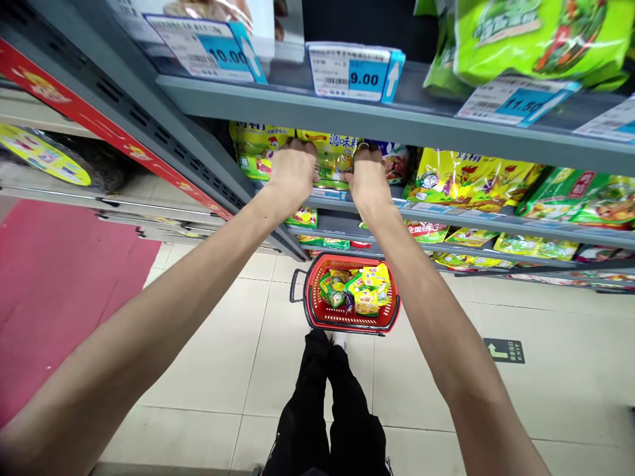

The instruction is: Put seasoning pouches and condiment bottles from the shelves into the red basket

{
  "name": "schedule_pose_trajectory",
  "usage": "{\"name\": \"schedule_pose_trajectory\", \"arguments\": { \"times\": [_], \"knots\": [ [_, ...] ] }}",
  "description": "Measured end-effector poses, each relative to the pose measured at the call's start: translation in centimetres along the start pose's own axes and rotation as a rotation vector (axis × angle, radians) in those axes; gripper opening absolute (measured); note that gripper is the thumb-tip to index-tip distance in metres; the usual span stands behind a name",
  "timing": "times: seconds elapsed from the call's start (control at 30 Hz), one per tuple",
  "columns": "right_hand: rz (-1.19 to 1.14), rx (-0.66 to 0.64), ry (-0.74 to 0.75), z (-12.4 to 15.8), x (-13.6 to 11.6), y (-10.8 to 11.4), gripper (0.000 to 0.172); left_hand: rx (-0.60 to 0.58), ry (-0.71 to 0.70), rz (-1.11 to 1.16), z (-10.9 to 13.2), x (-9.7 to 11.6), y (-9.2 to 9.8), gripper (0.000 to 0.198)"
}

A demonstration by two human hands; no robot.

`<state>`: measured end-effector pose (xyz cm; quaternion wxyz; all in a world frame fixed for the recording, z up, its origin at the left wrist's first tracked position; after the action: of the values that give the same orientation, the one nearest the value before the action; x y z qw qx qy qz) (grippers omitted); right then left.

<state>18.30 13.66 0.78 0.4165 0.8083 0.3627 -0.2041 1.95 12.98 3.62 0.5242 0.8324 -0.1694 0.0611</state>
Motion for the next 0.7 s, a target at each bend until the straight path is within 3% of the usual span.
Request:
{"name": "schedule_pose_trajectory", "arguments": {
  "times": [0.13, 0.23, 0.33, 0.4, 0.47, 0.53, 0.57, 0.63, 0.7],
  "knots": [
    [0.103, -0.022, -0.143, 0.9, -1.7, 1.2, 0.05, -0.077, -0.001, -0.054, 0.4, 0.3, 1.6, 0.019],
    [0.118, 0.015, -0.143, 2.2, -3.4, 3.7, 0.045, -0.047, -0.014, -0.021, 1.8, 1.5, 4.5, 0.012],
    [0.07, 0.097, -0.07, 4.9, -5.2, 6.9, 0.038, 0.044, -0.019, 0.085, 4.9, 2.5, 7.4, 0.015],
    [0.031, 0.135, -0.078, 8.4, -5.5, 8.4, 0.035, 0.074, 0.012, 0.182, 8.9, 2.2, 8.0, 0.027],
    [-0.002, 0.135, -0.183, 13.5, -4.4, 8.7, 0.034, 0.038, 0.134, 0.241, 15.2, 0.7, 6.7, 0.039],
    [0.012, 0.003, -0.393, 20.2, -2.2, 7.5, 0.035, -0.185, 0.364, 0.247, 24.2, -1.3, 3.8, 0.043],
    [0.044, -0.174, -0.529, 24.0, -0.8, 6.2, 0.035, -0.372, 0.476, 0.238, 29.6, -2.0, 2.2, 0.042],
    [0.163, -0.662, -0.794, 32.3, 1.8, 3.5, 0.035, -0.744, 0.647, 0.072, 41.1, -2.7, 0.3, 0.037],
    [0.253, -0.872, -0.909, 38.3, 3.9, 1.8, 0.034, -0.881, 0.719, -0.013, 50.7, -2.3, 0.3, 0.029]
  ]
}}
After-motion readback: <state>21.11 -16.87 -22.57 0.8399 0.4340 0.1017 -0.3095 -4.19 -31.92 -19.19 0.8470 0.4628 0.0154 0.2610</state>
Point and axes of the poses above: each hand's wrist, its own z-axis away from the middle knuckle, its own y-axis out of the back of the hand, x = y × z, the point moved 5 cm from there along -z, towards the middle knuckle, and after that the axes turned 11 degrees about x, right-handed, at the moved point
